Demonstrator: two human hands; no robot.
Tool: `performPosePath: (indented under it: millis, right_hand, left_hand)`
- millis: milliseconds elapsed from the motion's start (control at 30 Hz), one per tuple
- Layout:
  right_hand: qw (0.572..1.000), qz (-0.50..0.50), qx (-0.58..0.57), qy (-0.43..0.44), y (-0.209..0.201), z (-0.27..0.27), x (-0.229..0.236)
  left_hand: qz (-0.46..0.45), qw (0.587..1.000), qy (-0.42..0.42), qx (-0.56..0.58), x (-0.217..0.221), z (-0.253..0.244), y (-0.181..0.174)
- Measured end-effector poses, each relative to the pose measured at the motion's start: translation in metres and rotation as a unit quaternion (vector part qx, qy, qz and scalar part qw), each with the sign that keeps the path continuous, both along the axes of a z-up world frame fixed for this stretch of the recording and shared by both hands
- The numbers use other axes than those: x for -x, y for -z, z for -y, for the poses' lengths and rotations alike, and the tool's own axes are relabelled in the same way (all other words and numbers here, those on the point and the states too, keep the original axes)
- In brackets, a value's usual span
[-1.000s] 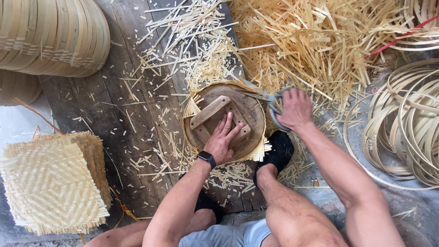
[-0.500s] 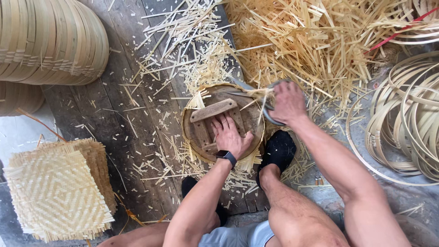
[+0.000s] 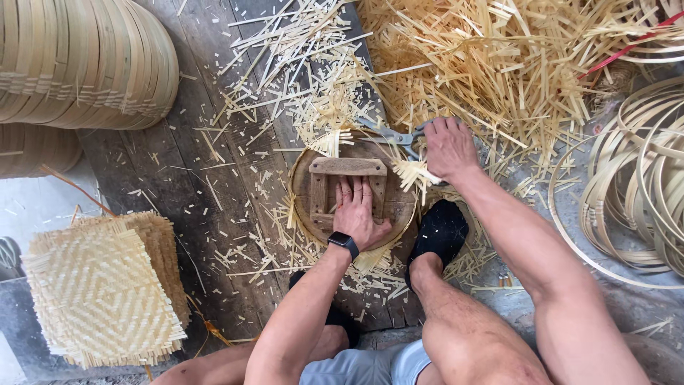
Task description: The person sits on the floor and repeatedly trims the edges of woven bamboo mats using shears and a wooden template. They place a mat on the template, cut the excess, and stack the finished circular trays.
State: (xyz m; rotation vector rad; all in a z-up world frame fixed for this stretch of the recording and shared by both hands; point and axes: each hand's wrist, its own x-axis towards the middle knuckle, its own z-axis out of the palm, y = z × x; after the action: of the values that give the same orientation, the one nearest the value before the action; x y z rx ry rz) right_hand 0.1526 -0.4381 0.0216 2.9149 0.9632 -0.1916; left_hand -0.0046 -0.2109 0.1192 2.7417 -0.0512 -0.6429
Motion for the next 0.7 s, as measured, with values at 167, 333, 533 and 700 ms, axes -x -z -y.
performPosePath:
  millis: [167,333,533,700]
  right_hand:
    - [0.981,-0.185,0.053,0.005,-0.011,0.048,0.0]
    - [0.999,0.011,-0.025,-0.026,-0.017,0.033,0.001]
    - [0.996,-0.085,-0.003,-0.01,-0.003,-0.006,-0.006]
    - [0.989,-0.149,-0.007,0.005,-0.023,0.05,0.005]
  left_hand:
    - [-0.028,0.992,0.119,-0.002,0.002,-0.023,-0.011]
    - [-0.04,0.988,0.147,-0.006,-0.001,-0.027,-0.014]
    - [-0.065,0.975,0.209,-0.029,0.004,-0.04,-0.009]
    - [0.059,0.995,-0.064,0.046,0.009,-0.025,-0.007]
